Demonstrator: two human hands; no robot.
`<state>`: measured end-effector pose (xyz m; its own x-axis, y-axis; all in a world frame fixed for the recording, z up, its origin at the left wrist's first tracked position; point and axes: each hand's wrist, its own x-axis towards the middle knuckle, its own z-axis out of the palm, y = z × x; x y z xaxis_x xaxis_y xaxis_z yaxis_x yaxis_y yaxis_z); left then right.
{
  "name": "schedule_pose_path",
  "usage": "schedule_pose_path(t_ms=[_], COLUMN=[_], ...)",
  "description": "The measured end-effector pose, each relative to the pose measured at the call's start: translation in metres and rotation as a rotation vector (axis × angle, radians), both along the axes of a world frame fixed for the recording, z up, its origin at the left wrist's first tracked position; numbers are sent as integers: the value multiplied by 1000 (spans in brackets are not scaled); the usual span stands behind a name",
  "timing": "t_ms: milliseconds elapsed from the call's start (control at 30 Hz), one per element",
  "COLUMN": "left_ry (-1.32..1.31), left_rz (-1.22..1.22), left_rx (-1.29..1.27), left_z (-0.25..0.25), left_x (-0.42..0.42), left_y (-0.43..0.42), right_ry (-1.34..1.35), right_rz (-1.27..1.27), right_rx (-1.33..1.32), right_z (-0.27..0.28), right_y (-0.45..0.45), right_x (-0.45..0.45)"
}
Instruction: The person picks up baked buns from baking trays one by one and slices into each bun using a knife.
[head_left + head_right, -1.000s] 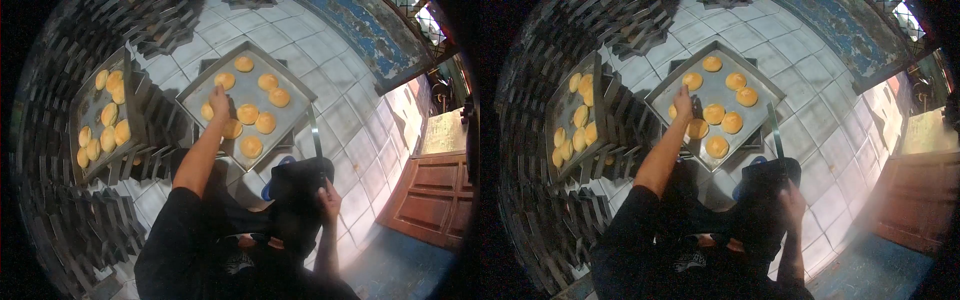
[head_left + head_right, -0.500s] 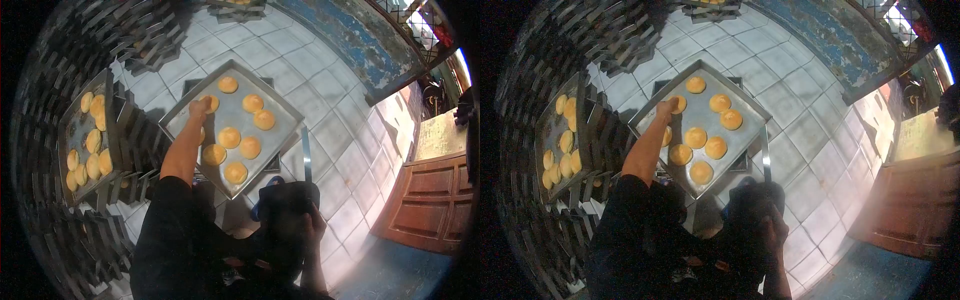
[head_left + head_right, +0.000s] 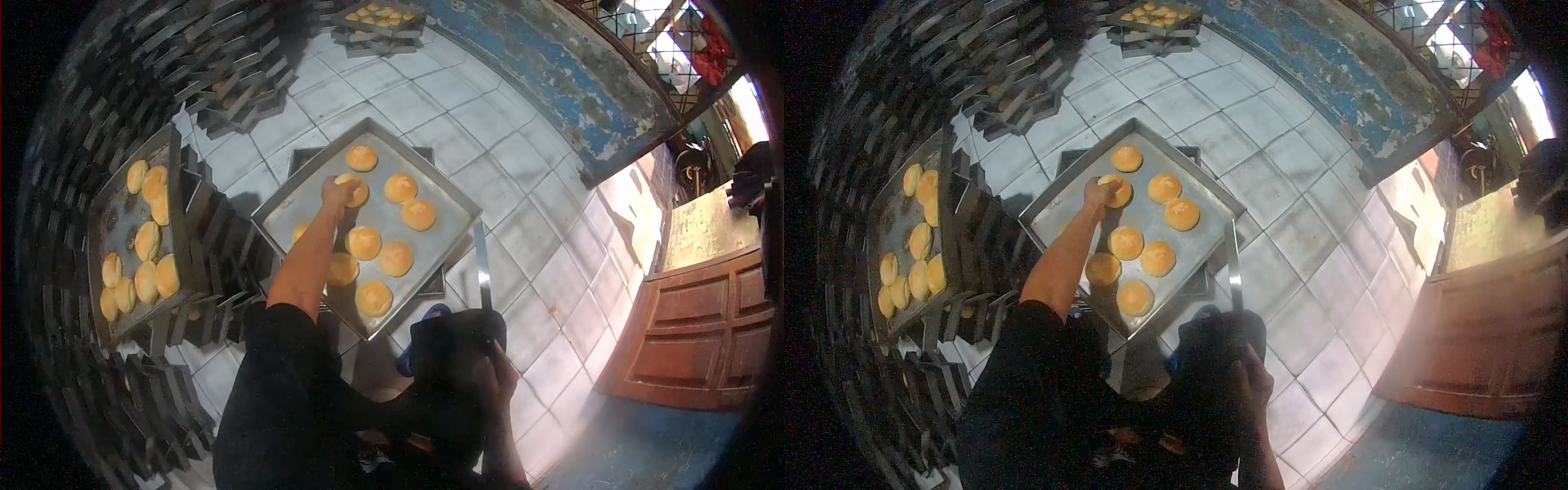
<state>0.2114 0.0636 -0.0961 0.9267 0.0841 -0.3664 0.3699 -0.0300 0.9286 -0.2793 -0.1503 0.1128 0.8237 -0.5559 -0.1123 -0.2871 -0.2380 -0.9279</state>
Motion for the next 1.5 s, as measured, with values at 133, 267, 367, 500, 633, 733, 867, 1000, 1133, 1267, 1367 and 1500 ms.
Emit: schedule_pose_path(t_ms=[133,267,367,500,633,733,867,1000,1133,1267,1367,1500], left_ry=[-65,82,137,148,143,180,152,177,195,185,154,201], left_rz=[25,138,257,276,275,288,271,267,293,231,45,87], left_rx=[-684,-1192,-1147,-1226,-1332,-1303,-1303,-1295,-1296,-1311,-1255,-1290], left_z=[42,72,89,95,108,118,126,125,124,127,136,140], left_x=[-44,-90,-128,-165,-179,-184,-191,-188,-189,-194,-210,-209], left_y=[1,27,49,66,73,71,69,68,66,62,55,53], right_ry=[-26,-201,88,20,8,-18,-133,-59,-57,-72,-41,-24], right_rz=[92,229,396,456,474,467,475,455,448,455,424,456], right_rx=[-16,198,-67,-36,-51,-94,-186,-193,-241,-268,-297,-273], right_z=[0,19,36,18,37,35,28,24,20,7,24,33], right_y=[1,44,81,123,142,146,146,145,142,135,135,131], right_x=[4,41,62,65,56,49,46,44,43,49,70,72])
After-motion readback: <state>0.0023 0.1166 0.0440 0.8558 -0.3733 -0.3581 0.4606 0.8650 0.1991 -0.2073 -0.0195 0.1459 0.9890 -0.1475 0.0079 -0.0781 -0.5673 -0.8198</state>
